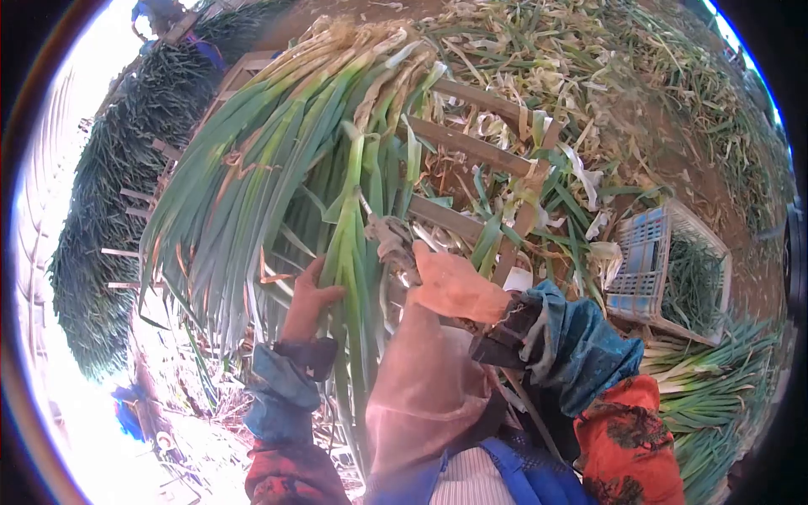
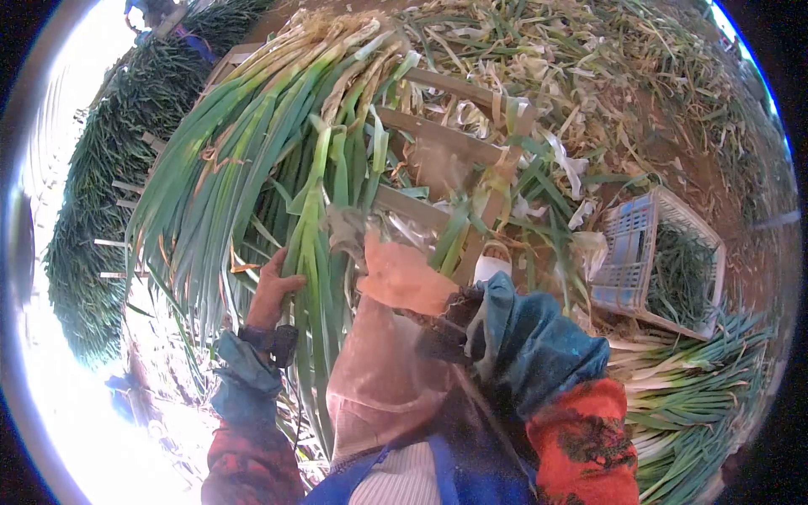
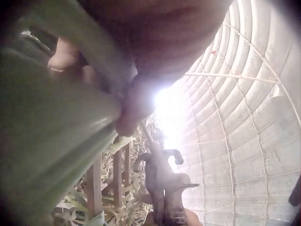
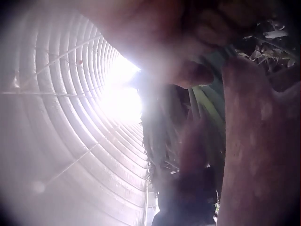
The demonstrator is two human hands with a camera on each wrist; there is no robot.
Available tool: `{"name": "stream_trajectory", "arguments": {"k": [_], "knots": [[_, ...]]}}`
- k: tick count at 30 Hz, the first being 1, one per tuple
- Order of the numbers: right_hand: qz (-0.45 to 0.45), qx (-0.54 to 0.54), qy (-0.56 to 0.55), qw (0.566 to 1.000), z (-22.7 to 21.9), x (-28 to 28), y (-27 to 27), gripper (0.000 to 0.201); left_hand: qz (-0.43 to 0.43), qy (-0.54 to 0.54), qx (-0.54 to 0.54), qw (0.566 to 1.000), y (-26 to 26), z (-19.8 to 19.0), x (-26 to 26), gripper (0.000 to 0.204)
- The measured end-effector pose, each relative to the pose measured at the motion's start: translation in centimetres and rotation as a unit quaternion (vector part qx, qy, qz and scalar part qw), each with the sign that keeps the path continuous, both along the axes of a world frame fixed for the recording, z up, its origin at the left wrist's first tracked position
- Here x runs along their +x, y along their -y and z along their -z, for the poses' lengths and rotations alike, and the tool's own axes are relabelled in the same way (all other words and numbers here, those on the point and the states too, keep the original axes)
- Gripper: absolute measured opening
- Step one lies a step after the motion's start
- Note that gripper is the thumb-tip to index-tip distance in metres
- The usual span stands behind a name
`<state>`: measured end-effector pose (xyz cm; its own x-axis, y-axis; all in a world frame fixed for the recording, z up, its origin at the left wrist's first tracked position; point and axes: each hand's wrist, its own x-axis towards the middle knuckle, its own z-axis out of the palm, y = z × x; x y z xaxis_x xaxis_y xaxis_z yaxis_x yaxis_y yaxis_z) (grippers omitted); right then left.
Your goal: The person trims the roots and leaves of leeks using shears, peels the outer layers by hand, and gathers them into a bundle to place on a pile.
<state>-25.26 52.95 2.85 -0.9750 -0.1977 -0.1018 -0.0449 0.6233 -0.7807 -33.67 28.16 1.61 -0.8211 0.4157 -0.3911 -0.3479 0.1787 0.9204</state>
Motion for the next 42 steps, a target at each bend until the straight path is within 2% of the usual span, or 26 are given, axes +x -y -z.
{"name": "stream_trajectory", "arguments": {"k": [2,5,8,11,12,13,14,15,16,21,24,25,28,31,34,37,40,42], "knots": [[-0.004,0.006,0.03,1.0,-0.8,0.2,0.3,0.041,-0.005,0.012,0.061,0.998,0.3,0.8,0.5,0.073],[0.005,-0.002,0.08,0.997,-1.6,1.4,0.9,0.04,-0.012,0.034,0.093,0.995,0.8,1.7,0.4,0.078],[0.018,-0.005,0.058,0.998,-0.6,1.9,1.3,0.04,0.004,0.035,0.075,0.997,0.5,1.6,0.5,0.079],[0.029,0.019,0.005,0.999,1.0,-0.1,0.1,0.041,0.065,-0.024,-0.011,0.998,0.5,3.9,-0.3,0.073],[0.027,0.041,-0.014,0.999,0.6,-1.0,-0.5,0.041,0.113,-0.084,-0.14,0.98,0.3,3.9,-0.7,0.069],[0.044,0.051,-0.008,0.998,0.6,-1.8,-0.8,0.042,0.157,-0.142,-0.267,0.94,-0.1,3.9,-1.4,0.065],[0.061,0.06,-0.001,0.996,0.6,-2.7,-1.0,0.042,0.196,-0.196,-0.387,0.879,-0.7,3.6,-1.9,0.061],[0.098,0.056,0.032,0.993,1.3,-3.6,-0.7,0.042,0.227,-0.264,-0.484,0.803,-2.5,1.8,-2.1,0.048],[0.135,0.053,0.066,0.987,1.9,-4.1,-0.6,0.042,0.218,-0.275,-0.495,0.795,-3.8,2.1,-3.0,0.043],[0.117,0.055,0.077,0.989,1.3,-3.9,-0.5,0.043,0.14,-0.288,-0.548,0.773,-9.7,7.3,-9.0,0.027],[0.108,0.044,0.076,0.99,1.1,-3.8,-0.5,0.04,-0.015,-0.424,-0.434,0.795,-12.1,8.4,-9.7,0.027],[0.103,0.044,0.07,0.991,0.9,-3.9,-0.5,0.039,-0.011,-0.418,-0.423,0.804,-12.2,8.4,-10.1,0.035],[0.114,0.02,0.113,0.987,0.2,-4.6,-0.7,0.038,0.073,-0.256,-0.446,0.854,-13.0,4.5,-10.1,0.04],[0.133,0.043,0.074,0.987,2.7,-5.8,-1.1,0.045,0.106,-0.266,-0.458,0.841,-10.4,5.1,-8.5,0.057],[0.152,0.05,0.033,0.987,4.4,-6.9,-1.4,0.045,0.067,-0.295,-0.378,0.875,-6.1,6.5,-4.6,0.071],[0.157,0.079,0.019,0.984,4.6,-7.2,-1.5,0.045,0.077,-0.188,-0.345,0.917,-4.3,5.3,-1.6,0.076],[0.127,0.087,0.0,0.988,4.2,-5.3,-0.4,0.045,0.037,-0.123,-0.181,0.975,-2.7,7.3,-0.4,0.07],[0.13,0.087,0.015,0.988,4.2,-4.8,-0.1,0.045,0.033,-0.046,-0.118,0.991,-3.4,4.2,1.0,0.068]]}}
